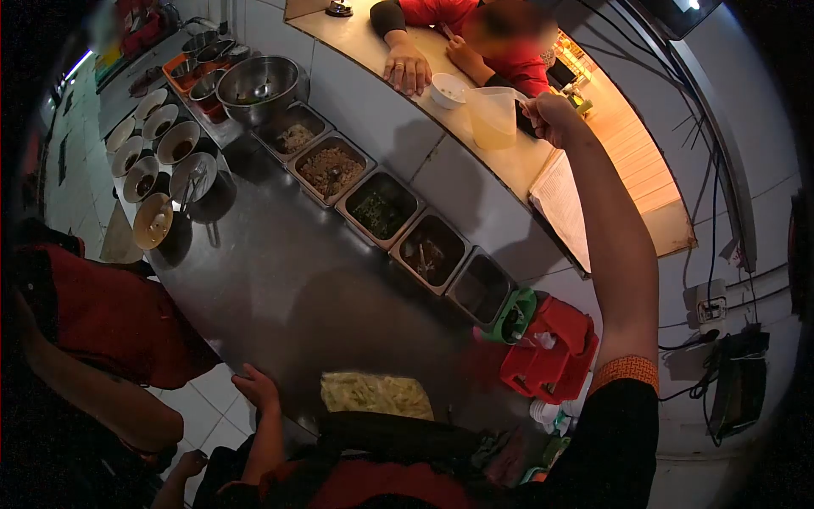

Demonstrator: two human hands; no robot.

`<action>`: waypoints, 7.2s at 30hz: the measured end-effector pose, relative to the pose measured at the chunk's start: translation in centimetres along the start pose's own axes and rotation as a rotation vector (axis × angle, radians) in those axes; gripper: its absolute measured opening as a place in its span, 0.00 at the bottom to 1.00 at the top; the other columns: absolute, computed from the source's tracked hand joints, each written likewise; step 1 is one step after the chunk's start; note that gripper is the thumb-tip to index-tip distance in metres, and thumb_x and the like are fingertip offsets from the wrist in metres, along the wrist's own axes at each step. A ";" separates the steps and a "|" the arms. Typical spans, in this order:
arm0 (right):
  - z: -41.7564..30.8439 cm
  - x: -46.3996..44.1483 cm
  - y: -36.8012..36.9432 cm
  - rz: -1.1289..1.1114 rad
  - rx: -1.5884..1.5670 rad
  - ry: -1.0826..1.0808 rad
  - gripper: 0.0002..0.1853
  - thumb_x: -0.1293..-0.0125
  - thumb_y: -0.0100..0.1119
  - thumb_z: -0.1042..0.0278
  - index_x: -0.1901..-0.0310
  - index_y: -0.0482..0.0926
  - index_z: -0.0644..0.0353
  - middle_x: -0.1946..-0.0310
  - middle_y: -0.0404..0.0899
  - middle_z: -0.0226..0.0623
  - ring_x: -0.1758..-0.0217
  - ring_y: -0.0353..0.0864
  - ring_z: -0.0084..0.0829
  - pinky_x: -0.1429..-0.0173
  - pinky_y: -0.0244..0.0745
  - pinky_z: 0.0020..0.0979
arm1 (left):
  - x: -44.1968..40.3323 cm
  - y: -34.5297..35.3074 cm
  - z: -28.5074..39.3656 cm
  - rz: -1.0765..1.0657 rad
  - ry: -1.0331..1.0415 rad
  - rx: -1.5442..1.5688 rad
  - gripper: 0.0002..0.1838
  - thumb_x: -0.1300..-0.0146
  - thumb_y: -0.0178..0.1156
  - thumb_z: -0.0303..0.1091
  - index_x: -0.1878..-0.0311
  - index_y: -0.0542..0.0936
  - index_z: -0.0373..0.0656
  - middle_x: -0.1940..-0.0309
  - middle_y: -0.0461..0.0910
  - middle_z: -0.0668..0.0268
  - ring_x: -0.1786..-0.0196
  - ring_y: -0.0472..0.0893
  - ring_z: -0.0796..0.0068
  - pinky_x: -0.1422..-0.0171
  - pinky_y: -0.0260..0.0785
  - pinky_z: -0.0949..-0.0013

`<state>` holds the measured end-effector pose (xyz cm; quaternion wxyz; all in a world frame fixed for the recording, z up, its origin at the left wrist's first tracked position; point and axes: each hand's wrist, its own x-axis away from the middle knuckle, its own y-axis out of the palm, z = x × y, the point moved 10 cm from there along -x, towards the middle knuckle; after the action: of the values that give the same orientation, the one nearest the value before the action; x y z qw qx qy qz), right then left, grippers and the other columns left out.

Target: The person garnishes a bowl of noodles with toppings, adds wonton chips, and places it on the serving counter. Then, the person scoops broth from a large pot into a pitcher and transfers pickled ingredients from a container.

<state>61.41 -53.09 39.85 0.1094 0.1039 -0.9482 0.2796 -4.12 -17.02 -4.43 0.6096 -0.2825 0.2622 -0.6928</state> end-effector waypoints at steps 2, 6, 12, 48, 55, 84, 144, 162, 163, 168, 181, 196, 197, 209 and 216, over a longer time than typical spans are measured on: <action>-0.3 -0.1 0.0 -0.023 0.027 -0.008 0.09 0.47 0.50 0.72 0.84 0.69 0.53 0.89 0.59 0.24 0.88 0.53 0.21 0.81 0.47 0.26 | 0.0 0.0 0.0 -0.019 -0.013 0.013 0.28 0.29 0.45 0.49 0.49 0.63 0.25 0.53 0.68 0.39 0.49 0.69 0.39 0.44 0.61 0.50; -1.5 1.3 0.0 0.041 0.057 -0.009 0.08 0.46 0.48 0.72 0.81 0.70 0.54 0.89 0.58 0.23 0.90 0.51 0.21 0.82 0.45 0.26 | 0.0 0.2 0.2 -0.064 -0.015 0.038 0.29 0.30 0.44 0.50 0.47 0.63 0.26 0.52 0.68 0.38 0.48 0.69 0.38 0.44 0.61 0.49; -2.4 2.1 -0.9 0.117 0.124 0.021 0.06 0.46 0.50 0.73 0.80 0.71 0.56 0.90 0.58 0.23 0.89 0.52 0.19 0.80 0.49 0.24 | 0.8 -1.4 2.8 -0.073 -0.066 -0.017 0.29 0.30 0.44 0.50 0.46 0.63 0.26 0.50 0.68 0.39 0.46 0.70 0.39 0.43 0.61 0.50; -5.1 1.8 -3.0 0.199 0.304 0.069 0.13 0.40 0.39 0.65 0.78 0.72 0.54 0.86 0.57 0.24 0.86 0.47 0.19 0.80 0.46 0.25 | 0.5 0.3 0.1 -0.141 -0.138 -0.004 0.38 0.29 0.41 0.54 0.35 0.53 0.23 0.36 0.57 0.37 0.34 0.61 0.41 0.32 0.56 0.53; -5.8 3.3 -2.5 0.177 0.345 0.031 0.14 0.40 0.39 0.64 0.79 0.72 0.54 0.86 0.59 0.24 0.87 0.47 0.19 0.80 0.44 0.24 | 0.0 1.0 -0.5 -0.215 -0.122 -0.016 0.38 0.29 0.42 0.53 0.36 0.54 0.21 0.37 0.58 0.35 0.35 0.62 0.40 0.32 0.56 0.54; 18.9 42.0 -4.1 0.020 -0.767 -0.013 0.06 0.33 0.47 0.71 0.67 0.73 0.60 0.74 0.70 0.28 0.75 0.65 0.20 0.69 0.64 0.21 | 0.1 -0.5 2.2 -0.061 0.007 -0.058 0.29 0.33 0.49 0.53 0.59 0.68 0.27 0.59 0.71 0.40 0.53 0.73 0.38 0.49 0.65 0.46; 95.4 146.3 -44.5 1.667 -0.975 0.288 0.04 0.33 0.55 0.68 0.61 0.76 0.57 0.69 0.72 0.26 0.66 0.69 0.20 0.60 0.63 0.24 | 142.2 -7.9 -8.2 -2.015 1.297 -0.330 0.22 0.40 0.58 0.50 0.62 0.79 0.35 0.73 0.80 0.61 0.68 0.79 0.66 0.61 0.70 0.60; 116.5 135.2 -80.5 1.135 -0.632 0.366 0.10 0.32 0.52 0.64 0.64 0.74 0.62 0.74 0.66 0.26 0.71 0.62 0.18 0.65 0.59 0.21 | 152.9 3.1 -1.6 -1.040 1.549 -0.900 0.22 0.47 0.65 0.47 0.57 0.81 0.38 0.56 0.81 0.53 0.51 0.82 0.58 0.49 0.75 0.60; 118.0 134.6 -81.6 1.114 -0.644 0.366 0.10 0.32 0.52 0.64 0.64 0.74 0.62 0.74 0.66 0.26 0.71 0.62 0.18 0.65 0.59 0.21 | 152.7 3.2 -1.4 -0.988 1.575 -0.893 0.22 0.48 0.65 0.46 0.57 0.81 0.38 0.55 0.81 0.53 0.51 0.81 0.58 0.49 0.75 0.60; 121.2 130.8 -85.0 1.013 -0.522 0.367 0.10 0.32 0.51 0.64 0.66 0.74 0.62 0.75 0.67 0.26 0.72 0.61 0.18 0.67 0.58 0.21 | 151.2 7.0 -1.9 -1.074 1.524 -0.943 0.24 0.51 0.65 0.46 0.56 0.80 0.36 0.53 0.79 0.49 0.50 0.80 0.55 0.47 0.74 0.58; 119.2 111.3 -84.0 0.623 0.071 0.216 0.16 0.32 0.49 0.60 0.63 0.75 0.68 0.69 0.77 0.48 0.64 0.76 0.44 0.55 0.70 0.41 | 144.9 1.6 8.2 -0.889 1.726 -0.816 0.25 0.54 0.66 0.44 0.60 0.79 0.31 0.60 0.79 0.44 0.54 0.80 0.48 0.50 0.74 0.53; 104.4 94.4 -69.1 0.184 1.071 -0.464 0.11 0.39 0.50 0.70 0.58 0.78 0.65 0.59 0.75 0.42 0.47 0.72 0.41 0.39 0.65 0.41 | 137.7 -6.0 15.6 -0.712 1.665 -0.642 0.26 0.53 0.65 0.50 0.65 0.78 0.33 0.64 0.79 0.43 0.57 0.79 0.46 0.49 0.72 0.51; 105.0 94.0 -68.9 0.184 1.073 -0.467 0.11 0.39 0.50 0.70 0.58 0.78 0.65 0.59 0.75 0.42 0.47 0.72 0.41 0.39 0.65 0.41 | 137.5 -6.2 15.6 -0.702 1.662 -0.644 0.26 0.53 0.65 0.50 0.65 0.78 0.32 0.65 0.79 0.43 0.57 0.79 0.46 0.49 0.72 0.51; 105.1 97.3 -73.9 0.428 0.685 -0.588 0.13 0.38 0.57 0.67 0.52 0.79 0.57 0.63 0.78 0.38 0.57 0.76 0.35 0.51 0.71 0.36 | 137.5 -7.1 15.2 -0.685 1.672 -0.624 0.27 0.54 0.66 0.50 0.64 0.79 0.30 0.68 0.80 0.43 0.61 0.81 0.45 0.53 0.75 0.52; 124.0 102.7 -73.0 0.431 -1.481 -0.014 0.09 0.31 0.55 0.65 0.57 0.77 0.61 0.67 0.76 0.31 0.70 0.71 0.23 0.66 0.69 0.27 | 139.7 -2.5 12.3 -0.825 1.724 -0.552 0.27 0.53 0.63 0.51 0.62 0.80 0.33 0.66 0.81 0.47 0.60 0.81 0.47 0.53 0.75 0.53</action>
<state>-36.26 -195.62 2.50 0.0878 -0.1815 -0.8879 -0.4136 -10.70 -155.68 15.99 -0.1653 0.1166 0.6489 -0.7335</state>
